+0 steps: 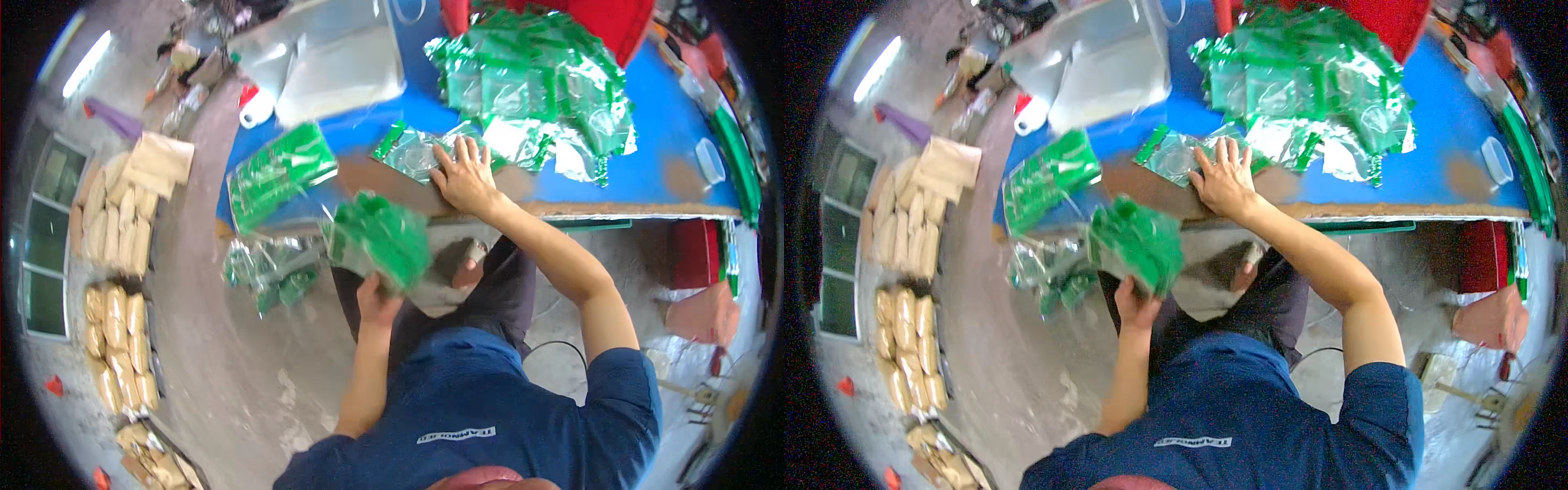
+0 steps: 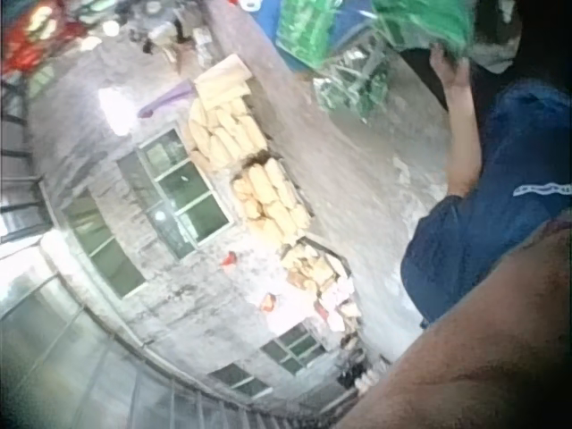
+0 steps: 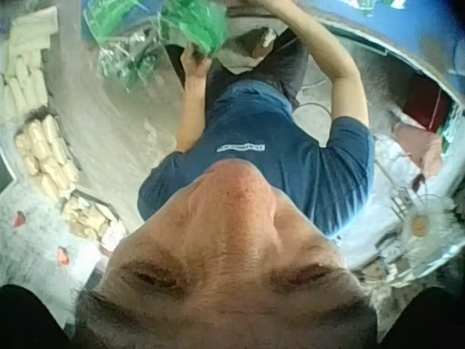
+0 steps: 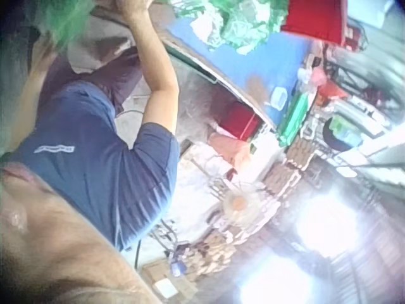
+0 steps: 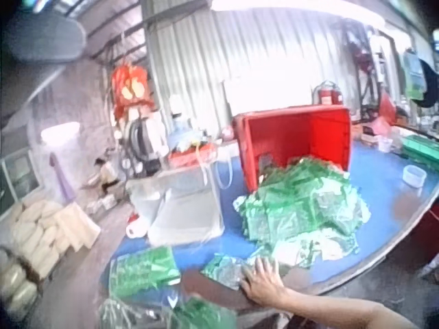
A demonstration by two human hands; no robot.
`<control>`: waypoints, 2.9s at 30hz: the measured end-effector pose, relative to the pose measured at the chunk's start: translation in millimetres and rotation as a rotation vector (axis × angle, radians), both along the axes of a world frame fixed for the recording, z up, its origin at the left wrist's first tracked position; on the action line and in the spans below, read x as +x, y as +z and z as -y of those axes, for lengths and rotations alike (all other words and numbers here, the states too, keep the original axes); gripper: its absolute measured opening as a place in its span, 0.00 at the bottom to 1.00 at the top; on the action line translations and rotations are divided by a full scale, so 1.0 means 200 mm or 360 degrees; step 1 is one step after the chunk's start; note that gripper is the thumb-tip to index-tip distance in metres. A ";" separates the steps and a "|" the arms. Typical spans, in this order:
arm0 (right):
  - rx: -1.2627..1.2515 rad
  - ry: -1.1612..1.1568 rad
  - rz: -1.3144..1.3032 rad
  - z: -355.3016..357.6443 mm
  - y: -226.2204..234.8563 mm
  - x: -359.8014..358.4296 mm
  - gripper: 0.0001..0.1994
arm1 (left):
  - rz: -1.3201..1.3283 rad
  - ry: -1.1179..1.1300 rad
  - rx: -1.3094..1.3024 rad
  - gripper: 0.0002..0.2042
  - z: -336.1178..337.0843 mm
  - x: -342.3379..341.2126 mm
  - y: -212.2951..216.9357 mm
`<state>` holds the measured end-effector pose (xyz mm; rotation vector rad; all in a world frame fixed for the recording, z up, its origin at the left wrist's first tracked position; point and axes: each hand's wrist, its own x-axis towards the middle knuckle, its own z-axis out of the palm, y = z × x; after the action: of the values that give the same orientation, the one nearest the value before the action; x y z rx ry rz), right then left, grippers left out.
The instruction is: Counting, organizing, and placing green plastic bags into larger clear plastic containers.
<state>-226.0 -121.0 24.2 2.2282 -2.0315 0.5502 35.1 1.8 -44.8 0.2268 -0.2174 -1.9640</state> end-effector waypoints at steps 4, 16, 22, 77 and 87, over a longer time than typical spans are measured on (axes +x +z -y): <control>-0.0055 0.0370 0.0040 -0.29 0.12 0.10 0.24 | 0.0002 0.0123 0.0162 0.25 0.07 -0.05 -0.03; 0.0094 0.0868 0.0660 -0.17 0.09 -0.02 0.09 | 0.0251 0.0011 0.0032 0.26 0.06 0.03 0.02; -0.0370 0.0256 0.0749 -0.05 0.12 -0.08 0.15 | 0.0476 -0.0028 0.0040 0.27 0.08 -0.04 0.03; 0.0419 0.0573 0.1235 -0.01 0.21 -0.05 0.53 | 0.1355 0.0096 -0.1270 0.58 0.81 -0.35 0.55; 0.0310 0.0592 0.1251 -0.01 0.12 -0.04 0.51 | 0.1985 0.0690 -0.1736 0.64 0.77 -0.32 0.40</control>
<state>-234.7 -119.3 48.4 2.8375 -1.9921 1.5279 -28.9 -151.4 35.7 0.6582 -1.7812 -0.8221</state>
